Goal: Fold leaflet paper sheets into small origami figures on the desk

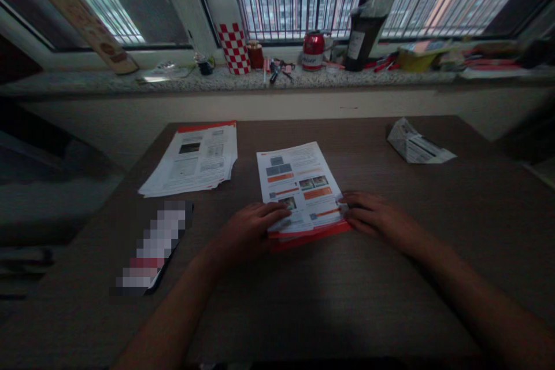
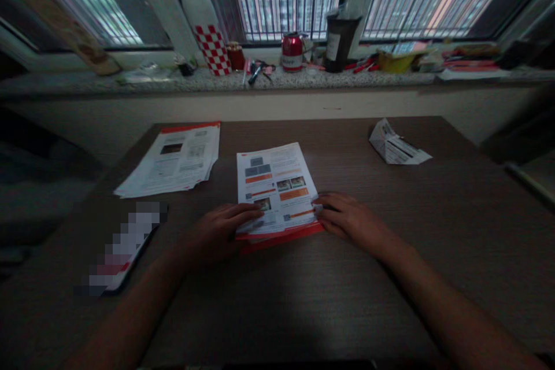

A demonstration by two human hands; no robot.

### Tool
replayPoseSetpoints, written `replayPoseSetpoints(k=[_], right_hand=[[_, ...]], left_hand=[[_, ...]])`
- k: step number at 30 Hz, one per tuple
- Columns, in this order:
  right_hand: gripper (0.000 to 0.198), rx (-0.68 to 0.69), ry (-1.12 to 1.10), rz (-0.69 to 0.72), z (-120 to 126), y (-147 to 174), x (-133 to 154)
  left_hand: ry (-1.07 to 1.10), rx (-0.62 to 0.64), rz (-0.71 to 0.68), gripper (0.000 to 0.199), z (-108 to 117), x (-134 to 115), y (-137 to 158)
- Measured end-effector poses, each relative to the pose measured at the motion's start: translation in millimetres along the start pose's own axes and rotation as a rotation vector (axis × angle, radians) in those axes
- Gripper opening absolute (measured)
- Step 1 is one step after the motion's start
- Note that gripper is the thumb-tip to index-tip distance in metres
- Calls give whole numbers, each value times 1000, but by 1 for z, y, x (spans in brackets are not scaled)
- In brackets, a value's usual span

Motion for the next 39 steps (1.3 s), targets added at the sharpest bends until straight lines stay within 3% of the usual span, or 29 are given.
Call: replayPoseSetpoints(k=[4,9,12,15,20,25,29,35,39], right_hand=[[23,-71,137,-104,9,7,-29],[27,-69,200,-181,5,9,-44],[31,-87,167,-176,8,5,-34],[32,-111,80,-168,14,2,-13],[54,-57,-35,-136,8,0,27],[21,1,-208,-247,-7,-4,29],[24,15,-299,-312,-2,-1,11],[33,26,-398,-537,15,15,-31],[38,8,-458,-655,19,20,-48]], left_hand=[[38,-1,-28,50,-2,-10,-2],[3,-44,-45,51,-2,-11,-8],[-12,-48,-49,47,-4,-10,-9],[-60,-95,-57,29,-4,-15,-12],[-154,-137,-67,14,-7,-33,-20],[-88,-122,-87,15,-13,-45,-25],[11,-55,-13,30,-3,-30,-18],[155,25,149,47,20,12,4],[255,12,259,33,26,25,1]])
Point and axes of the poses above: each hand's wrist, its own y-axis away from the middle knuckle, its own z-axis out of the back of the hand, x = y × z, the point moved 7 cm from there along -y, towards the middle knuckle, and after that the axes turned 9 degrees about -x, right-handed, at the moved point
